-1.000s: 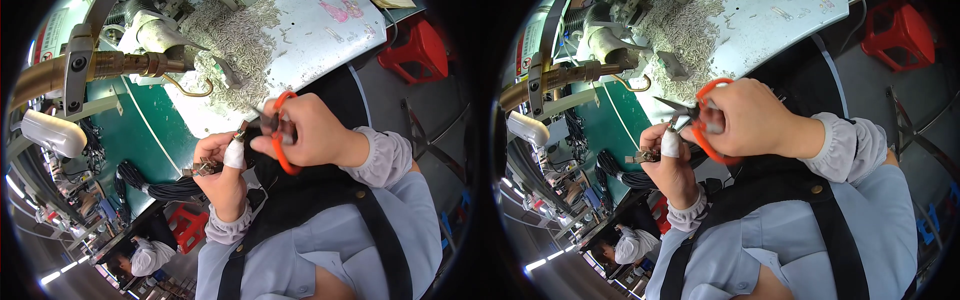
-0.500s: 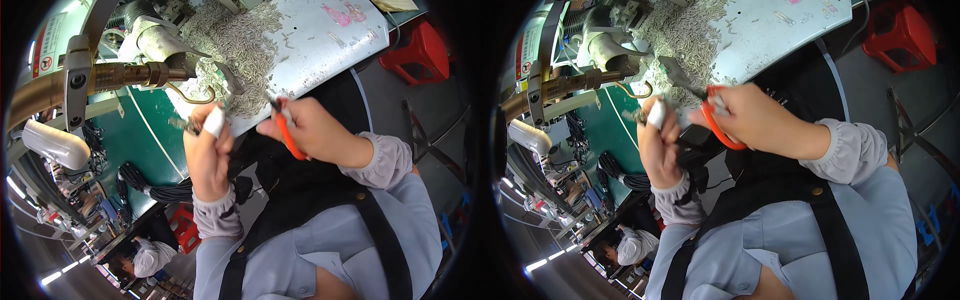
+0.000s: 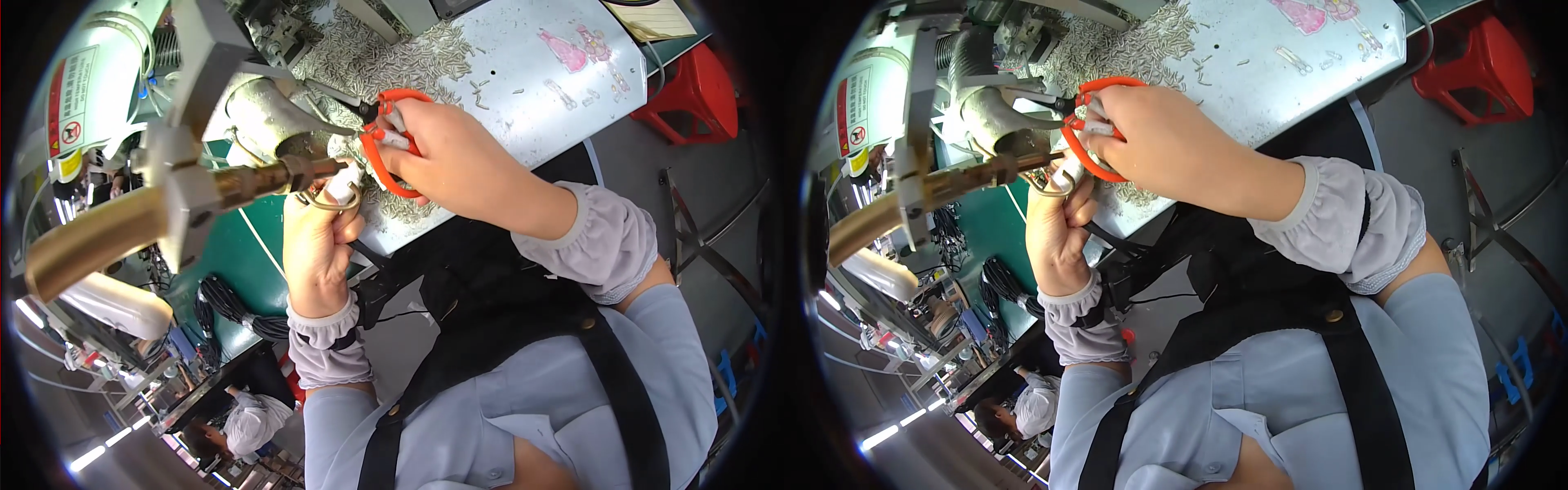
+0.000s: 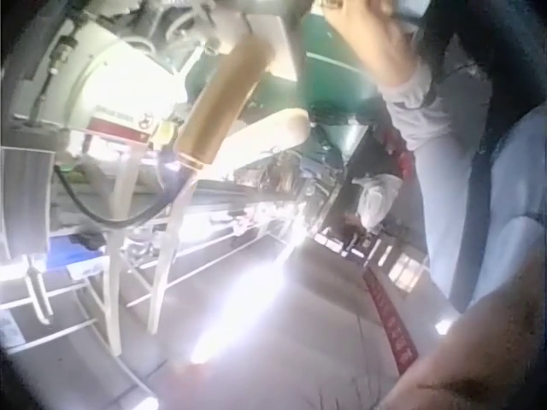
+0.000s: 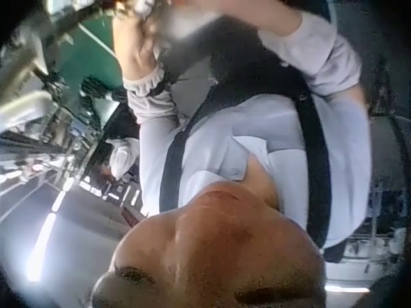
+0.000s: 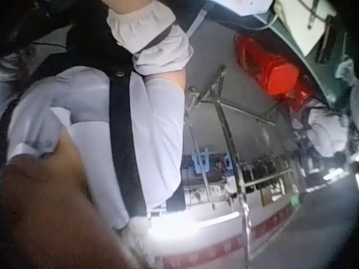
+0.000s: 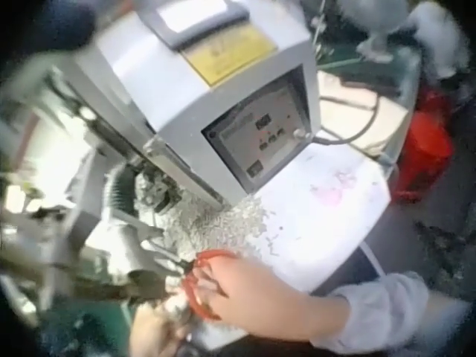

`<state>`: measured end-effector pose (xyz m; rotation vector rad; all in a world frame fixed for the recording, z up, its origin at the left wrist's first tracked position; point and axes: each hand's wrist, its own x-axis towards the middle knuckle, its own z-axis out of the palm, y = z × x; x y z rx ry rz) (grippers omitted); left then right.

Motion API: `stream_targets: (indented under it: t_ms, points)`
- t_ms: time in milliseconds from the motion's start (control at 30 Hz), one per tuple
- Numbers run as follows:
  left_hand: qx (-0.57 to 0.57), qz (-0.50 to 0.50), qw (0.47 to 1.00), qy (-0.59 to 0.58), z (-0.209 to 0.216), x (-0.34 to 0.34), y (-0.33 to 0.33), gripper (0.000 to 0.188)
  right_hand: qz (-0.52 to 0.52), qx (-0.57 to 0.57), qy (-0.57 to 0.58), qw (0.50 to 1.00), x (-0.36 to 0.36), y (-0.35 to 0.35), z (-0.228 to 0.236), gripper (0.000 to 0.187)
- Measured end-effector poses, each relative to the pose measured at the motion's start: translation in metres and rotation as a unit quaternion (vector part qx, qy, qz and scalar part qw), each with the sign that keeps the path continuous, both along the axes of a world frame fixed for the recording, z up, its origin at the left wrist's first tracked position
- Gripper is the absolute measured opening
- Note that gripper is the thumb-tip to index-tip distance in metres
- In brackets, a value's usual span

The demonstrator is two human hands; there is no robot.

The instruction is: The person trims the ends of wires on a connector with shears and places the connector into a machine. After repeating this for each wire in a bundle, the person gathers the bundle and moves it to the side.

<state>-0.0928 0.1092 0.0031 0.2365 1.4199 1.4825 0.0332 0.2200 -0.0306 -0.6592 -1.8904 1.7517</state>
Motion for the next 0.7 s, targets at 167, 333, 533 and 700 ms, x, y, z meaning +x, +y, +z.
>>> stream_targets:
  t_ms: [167, 333, 533, 700]
  points:
    - [-0.003, 0.008, 1.0, 0.008, -0.003, -0.002, 0.006, 0.02, -0.001, 0.015, 0.013, 1.0, -0.005, 0.009, -0.005, 0.017]
    - [0.002, 0.004, 1.0, 0.018, -0.002, -0.003, 0.004, 0.021, 0.002, 0.01, 0.02, 1.0, -0.004, 0.007, -0.006, 0.017]
    - [0.008, -0.046, 0.998, 0.044, 0.007, 0.006, -0.01, 0.018, -0.016, 0.06, 0.009, 0.998, 0.007, -0.012, 0.005, 0.015]
    - [-0.013, 0.022, 0.999, 0.034, 0.022, 0.043, -0.039, 0.016, -0.011, -0.009, 0.043, 0.999, 0.031, -0.035, 0.006, 0.012]
